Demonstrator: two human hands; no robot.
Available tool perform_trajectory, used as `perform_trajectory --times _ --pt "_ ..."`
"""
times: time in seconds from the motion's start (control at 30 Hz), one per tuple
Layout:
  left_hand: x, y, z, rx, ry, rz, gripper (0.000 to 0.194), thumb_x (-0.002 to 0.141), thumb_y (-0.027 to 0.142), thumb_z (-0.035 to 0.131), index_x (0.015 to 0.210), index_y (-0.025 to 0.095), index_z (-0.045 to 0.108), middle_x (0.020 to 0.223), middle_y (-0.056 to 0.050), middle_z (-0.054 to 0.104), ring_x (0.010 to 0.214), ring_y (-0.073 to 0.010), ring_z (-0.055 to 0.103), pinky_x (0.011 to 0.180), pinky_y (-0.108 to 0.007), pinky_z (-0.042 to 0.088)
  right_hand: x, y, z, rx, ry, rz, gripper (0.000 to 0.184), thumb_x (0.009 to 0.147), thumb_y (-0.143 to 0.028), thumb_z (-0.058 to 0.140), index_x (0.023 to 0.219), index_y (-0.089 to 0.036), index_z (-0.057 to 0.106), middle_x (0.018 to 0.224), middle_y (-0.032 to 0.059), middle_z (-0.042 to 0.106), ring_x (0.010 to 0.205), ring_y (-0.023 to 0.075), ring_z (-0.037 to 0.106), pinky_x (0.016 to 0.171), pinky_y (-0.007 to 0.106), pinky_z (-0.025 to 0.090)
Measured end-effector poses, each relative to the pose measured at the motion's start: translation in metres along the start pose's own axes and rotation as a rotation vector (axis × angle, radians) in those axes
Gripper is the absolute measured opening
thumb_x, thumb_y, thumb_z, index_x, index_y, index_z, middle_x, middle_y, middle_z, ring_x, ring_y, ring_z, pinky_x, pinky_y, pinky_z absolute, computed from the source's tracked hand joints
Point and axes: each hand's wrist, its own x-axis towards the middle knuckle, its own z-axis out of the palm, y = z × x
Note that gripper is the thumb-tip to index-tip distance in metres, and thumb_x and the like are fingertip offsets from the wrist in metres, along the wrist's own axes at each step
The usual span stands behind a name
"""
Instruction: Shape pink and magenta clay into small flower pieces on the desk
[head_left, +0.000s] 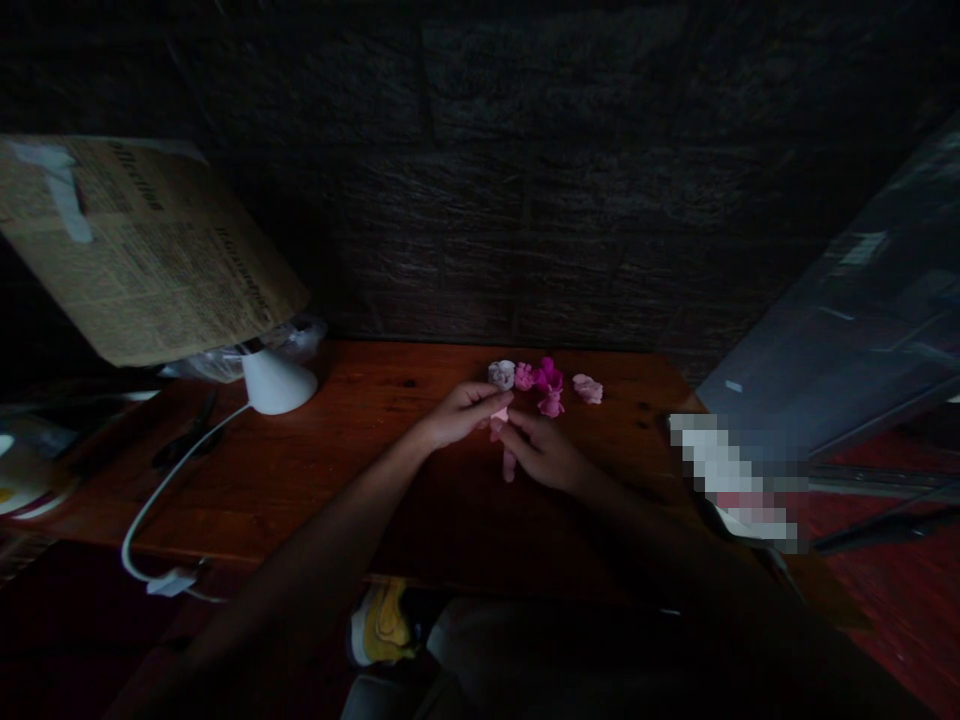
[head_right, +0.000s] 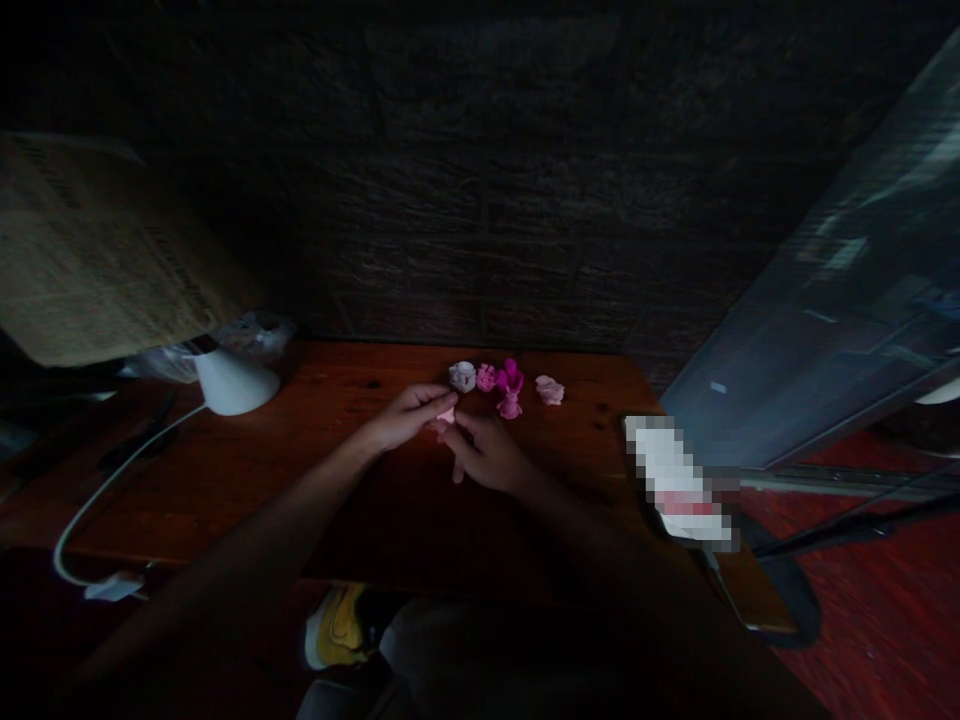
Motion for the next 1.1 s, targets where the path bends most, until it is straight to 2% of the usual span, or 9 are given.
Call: perform_trajectory --times 0.13,0.3,0.47,0.57,0.8,0.93,1.1 --pt "0.0 0.001 0.0 0.057 -0.009 0.01 0.049 0.08 0.06 0.064 0.068 0.013 0.058 0.058 0.003 0.054 0.053 -0.0069 0.047 0.052 -0.021 0.035 0.001 0.004 0.0 0.057 0.003 0.033 0.027 0.101 -0.039 0.038 0.096 -0.019 0.056 0.047 -0.0058 0.061 0.046 0.0128 0.061 0.056 0.022 0.044" --pt "0.0 0.001 0.002 0.032 0.002 -0.023 0.053 0.075 0.066 0.064 0.068 0.013 0.057 0.055 0.004 0.05 0.049 -0.0056 0.039 0.049 -0.021 0.028 0.0 0.001 -0.001 0.055 0.016 -0.028 0.028 0.1 -0.037 0.039 0.1 -0.018 0.06 0.046 -0.0063 0.061 0.044 0.0124 0.061 0.056 0.022 0.044" --pt "0.0 -0.002 0.0 0.095 -0.005 -0.021 0.062 0.076 0.074 0.056 0.059 0.014 0.052 0.049 0.006 0.039 0.046 -0.0052 0.031 0.047 -0.022 0.022 -0.001 -0.005 -0.004 0.015 0.04 -0.053 0.029 0.099 -0.032 0.04 0.1 -0.017 0.065 0.046 -0.0055 0.062 0.044 0.0119 0.061 0.055 0.021 0.043" --pt "-0.001 -0.003 0.0 0.128 -0.044 -0.017 0.064 0.077 0.076 0.052 0.059 0.015 0.052 0.049 0.006 0.038 0.047 -0.0059 0.031 0.047 -0.022 0.023 -0.002 -0.006 -0.004 0.025 0.056 -0.05 0.029 0.098 -0.03 0.041 0.099 -0.017 0.067 0.046 -0.0051 0.063 0.045 0.0121 0.061 0.055 0.022 0.044" --pt "-0.001 -0.001 0.004 -0.003 0.037 -0.089 0.056 0.069 0.068 0.067 0.068 0.013 0.056 0.055 0.006 0.043 0.05 -0.0053 0.034 0.05 -0.022 0.025 0.0 -0.002 -0.004 0.044 0.07 -0.027 0.032 0.099 -0.04 0.043 0.099 -0.017 0.065 0.046 -0.0047 0.063 0.046 0.013 0.062 0.057 0.023 0.044" --pt "0.001 -0.003 0.004 -0.036 0.057 -0.096 0.056 0.068 0.068 0.069 0.069 0.013 0.057 0.055 0.005 0.045 0.051 -0.0052 0.037 0.05 -0.021 0.026 0.0 -0.002 -0.008 0.115 0.036 -0.014 0.033 0.1 -0.044 0.043 0.095 -0.017 0.062 0.049 -0.003 0.065 0.048 0.0132 0.062 0.057 0.024 0.042" --pt "0.002 -0.005 0.002 -0.076 0.073 -0.09 0.055 0.069 0.067 0.069 0.066 0.015 0.052 0.052 0.008 0.039 0.047 -0.0042 0.029 0.047 -0.022 0.022 0.001 -0.004 -0.009 0.169 0.042 0.018 0.028 0.1 -0.039 0.04 0.096 -0.019 0.058 0.046 -0.0056 0.062 0.043 0.0124 0.057 0.052 0.024 0.039"
